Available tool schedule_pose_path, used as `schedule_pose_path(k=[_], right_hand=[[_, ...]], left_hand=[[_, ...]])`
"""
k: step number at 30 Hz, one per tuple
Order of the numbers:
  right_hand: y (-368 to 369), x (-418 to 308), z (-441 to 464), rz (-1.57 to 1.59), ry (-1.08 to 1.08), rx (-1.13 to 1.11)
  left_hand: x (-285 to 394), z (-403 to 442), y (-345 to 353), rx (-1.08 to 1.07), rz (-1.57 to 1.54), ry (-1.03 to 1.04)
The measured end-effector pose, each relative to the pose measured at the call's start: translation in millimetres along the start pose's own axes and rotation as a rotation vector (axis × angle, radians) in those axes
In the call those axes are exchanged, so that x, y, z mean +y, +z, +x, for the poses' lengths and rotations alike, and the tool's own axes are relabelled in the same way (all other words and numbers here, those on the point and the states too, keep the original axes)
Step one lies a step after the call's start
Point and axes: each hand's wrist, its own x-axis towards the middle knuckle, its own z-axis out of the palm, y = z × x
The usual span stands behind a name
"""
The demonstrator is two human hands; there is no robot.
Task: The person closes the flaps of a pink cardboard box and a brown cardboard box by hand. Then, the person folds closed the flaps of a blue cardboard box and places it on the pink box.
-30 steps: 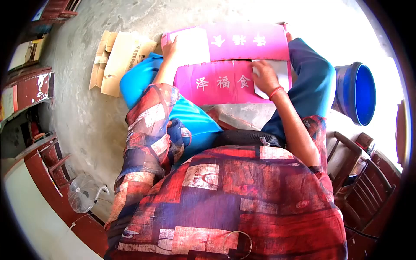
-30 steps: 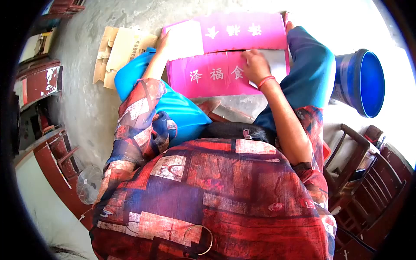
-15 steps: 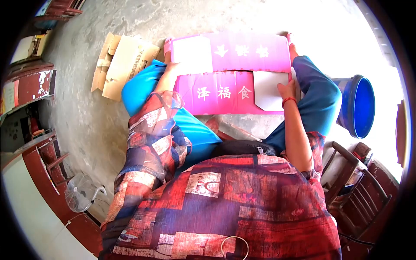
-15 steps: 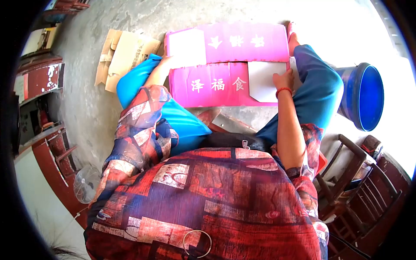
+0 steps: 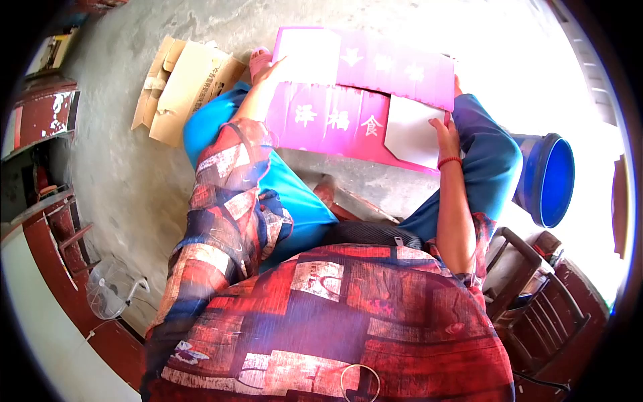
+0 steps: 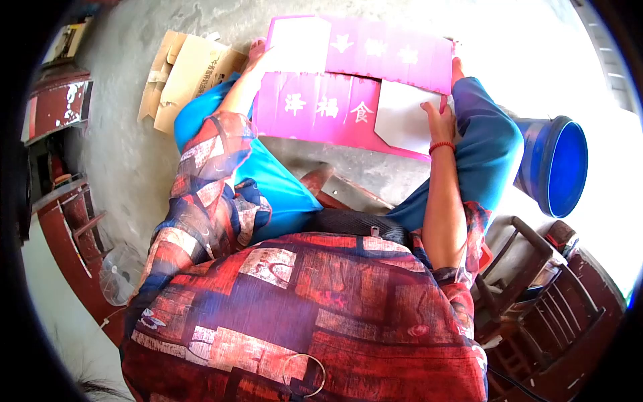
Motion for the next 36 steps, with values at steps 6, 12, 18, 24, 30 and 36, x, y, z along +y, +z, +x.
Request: schedule_pose_path(k=[6, 12, 18, 24, 30, 36], right_hand=[[11.1, -12.7, -1.9, 0.109, -0.068, 0.016], [14.1, -5.2, -8.5, -0.231, -0.265, 0.09], [15.2, -10.1, -15.4, -0.41, -0.185, 0.009], [25.7, -48.0, -38.7, -0.517, -0.647, 0.246], [32.0, -86.5, -16.9, -0.479, -0.651, 0.275], [50.9, -40.0, -5.7, -0.816, -0.83, 0.387]], left_hand=[[3.1, -7.3, 13.9, 0.088, 0.146, 0.135], [-7.2, -18.7, 34.6, 0.275, 0.612, 0.008], [-28.5, -16.3, 35.5, 0.174, 0.658, -0.095], [-11.7, -41.0, 44.2, 0.212, 0.789, -0.13], [-10.1, -53.3, 62.8, 0.356, 0.954, 0.139], [-31.6, -53.3, 84.6, 0.572, 0.932, 0.465]])
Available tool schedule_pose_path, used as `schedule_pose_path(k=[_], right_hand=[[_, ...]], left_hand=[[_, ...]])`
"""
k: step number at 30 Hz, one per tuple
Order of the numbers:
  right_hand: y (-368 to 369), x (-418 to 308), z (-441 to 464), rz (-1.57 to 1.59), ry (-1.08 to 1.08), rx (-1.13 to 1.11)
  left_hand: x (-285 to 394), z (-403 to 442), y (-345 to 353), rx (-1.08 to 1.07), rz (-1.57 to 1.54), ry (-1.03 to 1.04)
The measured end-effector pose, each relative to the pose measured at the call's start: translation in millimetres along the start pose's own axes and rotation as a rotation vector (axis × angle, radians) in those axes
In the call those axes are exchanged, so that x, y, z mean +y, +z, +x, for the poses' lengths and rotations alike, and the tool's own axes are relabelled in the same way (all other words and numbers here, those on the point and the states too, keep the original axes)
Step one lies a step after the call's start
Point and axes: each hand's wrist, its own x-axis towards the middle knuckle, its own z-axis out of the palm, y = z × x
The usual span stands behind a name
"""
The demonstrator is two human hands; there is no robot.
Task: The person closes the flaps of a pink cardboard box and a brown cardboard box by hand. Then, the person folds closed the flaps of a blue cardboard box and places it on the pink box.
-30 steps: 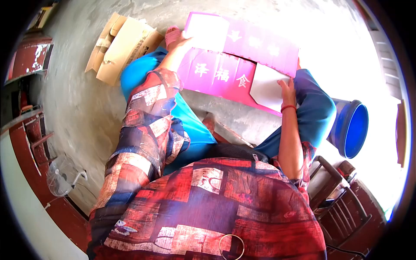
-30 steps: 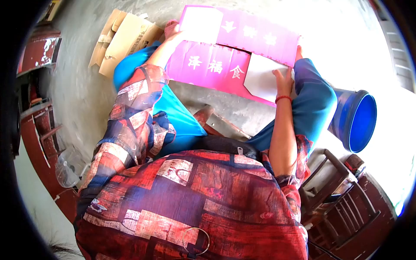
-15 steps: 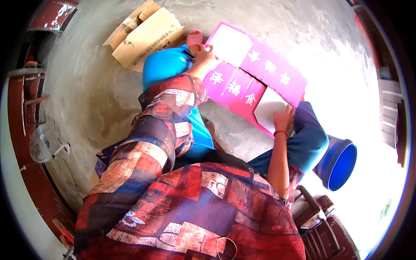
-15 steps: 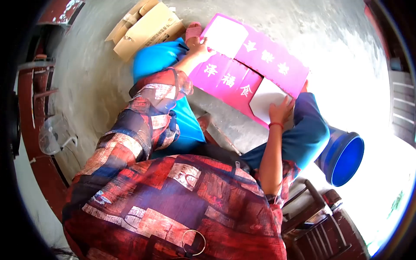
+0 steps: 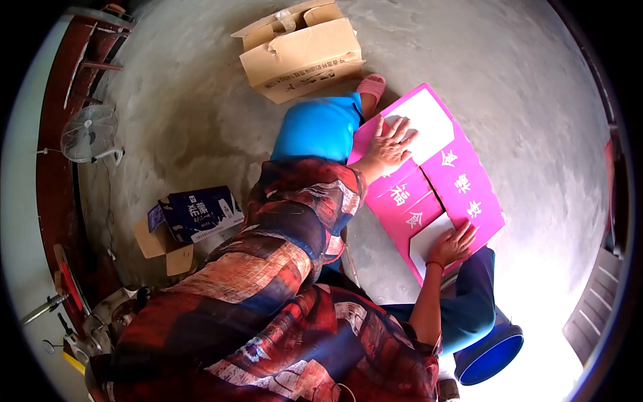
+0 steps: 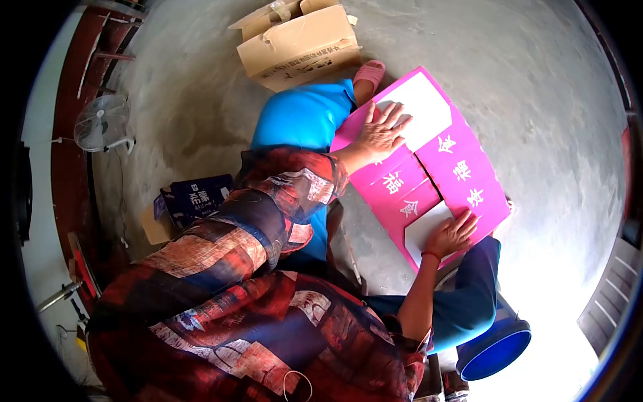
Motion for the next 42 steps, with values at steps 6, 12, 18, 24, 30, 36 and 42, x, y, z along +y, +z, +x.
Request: schedule_pose_path(k=[6, 12, 18, 24, 30, 36, 42], right_hand=[[0.8, 0.5, -1.5, 0.016, 0.019, -0.002], [-10.2, -0.1, 6.6, 0.134, 0.042, -0.131], [-19.2, -44.3, -14.5, 0.199, -0.186, -0.247], [-8.8, -39.1, -7.4, 0.125, -0.251, -0.364], [5.1, -31.3, -9.2, 0.166, -0.266, -0.337], [3.4, -34.2, -10.3, 0.185, -0.28, -0.413], [-15.4, -47.4, -5.6, 0.267, -0.215, -0.566]], left_hand=[[0.2, -2.4, 5.3, 0.094, -0.002, 0.021], [-0.9, 3.6, 6.5, -0.08, -0.036, -0.008], [6.3, 17.7, -11.4, -0.449, -0.105, -0.089], [18.5, 30.9, -28.3, -0.634, -0.052, -0.081], [25.7, 27.4, -25.8, -0.742, -0.085, 0.001], [34.0, 26.6, -15.5, -0.825, -0.101, 0.093], [25.4, 51.8, -30.9, -0.863, -0.187, 0.147]])
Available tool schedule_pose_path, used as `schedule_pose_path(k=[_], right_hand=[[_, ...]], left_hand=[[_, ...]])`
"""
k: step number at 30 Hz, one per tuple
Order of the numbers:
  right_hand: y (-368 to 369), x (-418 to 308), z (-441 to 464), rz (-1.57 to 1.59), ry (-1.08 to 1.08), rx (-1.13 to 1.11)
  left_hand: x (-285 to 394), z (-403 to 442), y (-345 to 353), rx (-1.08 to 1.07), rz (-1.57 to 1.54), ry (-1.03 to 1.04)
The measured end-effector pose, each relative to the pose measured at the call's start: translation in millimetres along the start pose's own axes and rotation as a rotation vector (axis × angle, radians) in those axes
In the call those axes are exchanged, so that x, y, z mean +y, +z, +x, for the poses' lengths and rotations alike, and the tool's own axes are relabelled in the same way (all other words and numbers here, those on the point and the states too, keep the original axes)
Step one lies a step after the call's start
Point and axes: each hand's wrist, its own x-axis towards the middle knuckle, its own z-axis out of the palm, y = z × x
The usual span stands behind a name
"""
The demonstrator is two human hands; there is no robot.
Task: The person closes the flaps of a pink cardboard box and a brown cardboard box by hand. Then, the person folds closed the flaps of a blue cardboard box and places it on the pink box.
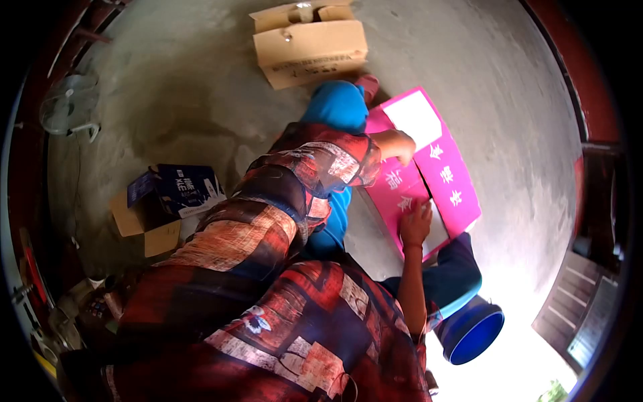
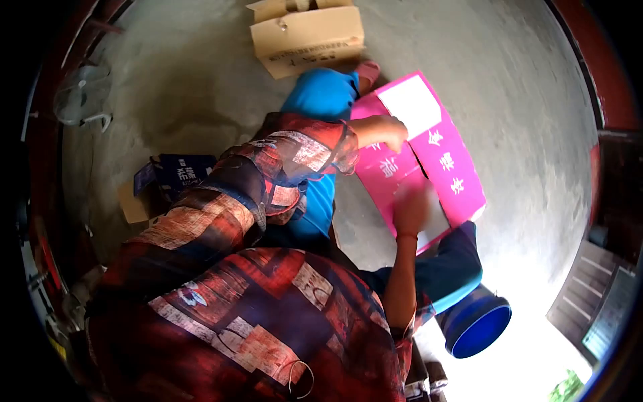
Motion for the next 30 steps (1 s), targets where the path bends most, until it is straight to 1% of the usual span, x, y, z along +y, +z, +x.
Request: schedule_pose_path(k=[2, 3, 5, 7, 9, 11, 13, 15, 17, 19, 20, 23, 24, 27, 29, 30], right_hand=[[-2.4, -6.0, -5.2, -0.009, -0.004, 0.025], [-0.4, -4.9, -4.6, -0.013, 0.016, 0.034], [3.4, -4.1, -4.8, -0.006, 0.006, 0.055], [5.1, -3.1, -3.4, -0.001, 0.003, 0.069], [5.6, -1.6, -4.8, -0.028, 0.008, 0.05], [5.3, -3.0, -4.9, -0.042, -0.003, 0.059], [2.0, -7.7, -6.4, -0.062, 0.052, 0.022], [3.7, -6.3, -6.8, -0.06, 0.032, 0.046], [4.7, -5.7, -7.8, -0.061, 0.012, 0.067], [3.8, -5.4, -10.6, 0.057, -0.065, 0.137], [4.4, -4.4, -10.8, 0.052, -0.063, 0.134], [4.3, -4.3, -10.7, 0.004, -0.069, 0.129], [4.5, -4.1, -10.8, 0.004, -0.063, 0.122], [3.2, -7.3, -11.0, 0.016, -0.059, 0.119], [2.1, -7.0, -10.1, 0.027, -0.062, 0.123], [2.7, -5.8, -8.5, -0.008, -0.023, 0.093]], left_hand=[[-0.8, -15.8, -36.7, 0.093, -0.077, -0.015], [-7.4, -19.5, -55.4, 0.12, -0.113, 0.025], [-19.8, -44.6, -90.1, 0.334, -0.224, 0.02], [-50.1, -53.3, -116.0, 0.471, -0.163, -0.035], [-90.4, -60.8, -131.8, 0.547, -0.124, -0.202], [-140.5, -74.6, -130.4, 0.676, -0.144, -0.326], [-184.6, -91.1, -118.2, 0.733, -0.156, -0.512], [-229.0, -98.1, -88.3, 0.878, -0.052, -0.622], [-250.5, -108.8, -69.6, 0.823, -0.012, -0.805], [-267.7, -123.8, -67.4, 0.654, -0.209, -0.834], [-280.5, -123.2, -64.4, 0.601, -0.283, -0.888], [-285.5, -132.3, -68.3, 0.533, -0.28, -0.916], [-286.9, -130.3, -69.9, 0.553, -0.307, -0.941], [-301.2, -116.6, -74.4, 0.567, -0.265, -0.907], [-302.5, -114.8, -78.4, 0.549, -0.287, -0.92], [-304.3, -112.3, -79.5, 0.533, -0.302, -0.934]])
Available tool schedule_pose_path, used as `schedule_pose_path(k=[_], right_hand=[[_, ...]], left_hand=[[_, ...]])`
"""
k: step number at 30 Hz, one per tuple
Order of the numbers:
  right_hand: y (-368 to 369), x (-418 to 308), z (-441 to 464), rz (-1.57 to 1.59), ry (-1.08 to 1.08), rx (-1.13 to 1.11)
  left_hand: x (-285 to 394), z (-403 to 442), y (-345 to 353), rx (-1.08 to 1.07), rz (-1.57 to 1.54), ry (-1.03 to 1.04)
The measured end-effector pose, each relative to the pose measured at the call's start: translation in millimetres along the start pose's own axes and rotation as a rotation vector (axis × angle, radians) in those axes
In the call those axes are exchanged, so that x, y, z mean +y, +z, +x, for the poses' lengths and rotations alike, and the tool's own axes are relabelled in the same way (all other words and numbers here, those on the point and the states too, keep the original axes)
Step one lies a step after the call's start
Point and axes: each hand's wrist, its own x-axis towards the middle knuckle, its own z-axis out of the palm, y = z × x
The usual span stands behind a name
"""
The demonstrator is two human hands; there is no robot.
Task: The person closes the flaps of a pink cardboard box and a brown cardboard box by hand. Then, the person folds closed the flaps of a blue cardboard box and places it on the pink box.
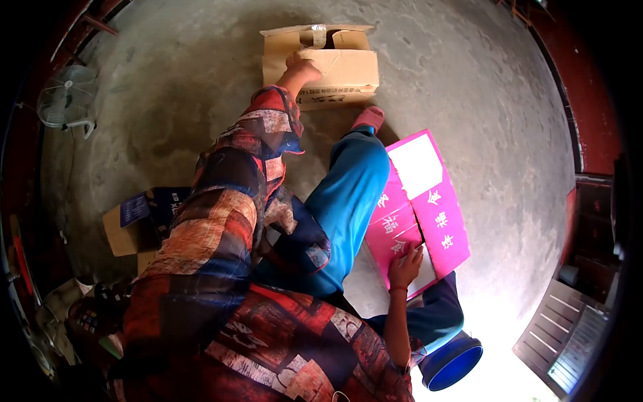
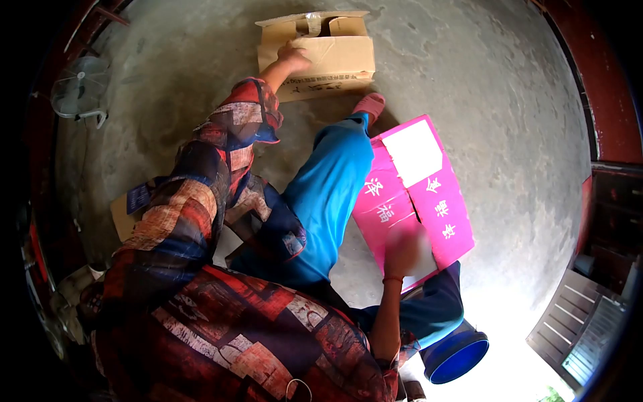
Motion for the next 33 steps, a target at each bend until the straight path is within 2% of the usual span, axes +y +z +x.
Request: schedule_pose_path(k=[4, 6, 7, 9, 13, 15, 19, 21, 22, 24, 25, 27, 28, 30, 31, 33], right_hand=[[2.9, 2.8, -0.5, -0.021, 0.028, -0.017], [3.7, 3.6, -1.2, -0.038, 0.021, -0.017], [4.2, 2.9, -1.4, -0.053, 0.012, -0.016], [-0.5, -2.8, -0.9, -0.047, 0.018, -0.023], [2.6, -1.1, -2.5, -0.019, 0.023, 0.011], [0.9, -2.5, -3.0, -0.016, 0.027, 0.012], [9.0, 5.8, -2.3, -0.026, -0.017, 0.078], [8.8, 4.5, -2.5, -0.015, -0.008, 0.084], [7.4, 2.9, -1.2, -0.015, -0.006, 0.081], [6.0, 0.8, -3.3, -0.003, 0.015, 0.079], [5.2, -0.2, -3.8, -0.001, 0.029, 0.07], [2.8, -3.0, -3.5, 0.022, 0.05, 0.063], [2.4, -3.0, -3.6, 0.036, 0.064, 0.054], [4.2, 1.6, -1.1, 0.03, 0.074, 0.041], [4.7, -0.1, -2.7, 0.018, 0.075, 0.024], [4.0, -0.4, -6.1, 0.038, 0.054, 0.051]], left_hand=[[-10.3, 18.3, 11.1, 0.024, 0.006, 0.081], [-24.2, 21.3, 17.6, 0.048, -0.251, 0.133], [-29.8, 18.7, 24.1, 0.047, -0.25, 0.131], [-39.7, 2.1, 37.7, 0.227, -0.531, 0.238], [-55.5, -40.6, 62.2, 0.23, -0.634, 0.33], [-56.8, -67.8, 67.1, 0.316, -0.519, 0.414], [-66.6, -77.7, 91.0, 0.458, -0.578, 0.486], [-70.8, -77.6, 88.9, 0.192, -0.539, 0.404], [-65.5, -86.5, 75.5, 0.191, -0.531, 0.413], [-59.3, -109.4, 51.1, -0.281, -0.69, 0.124], [-61.8, -111.5, 56.1, -0.284, -0.679, 0.13], [-73.6, -106.2, 73.8, -0.06, -0.969, -0.005], [-80.4, -98.7, 78.8, -0.067, -0.958, 0.006], [-92.2, -79.0, 78.6, -0.147, -1.135, -0.126], [-88.0, -78.1, 67.2, -0.164, -1.111, -0.109], [-76.5, -74.1, 49.5, -0.028, -1.219, -0.102]])
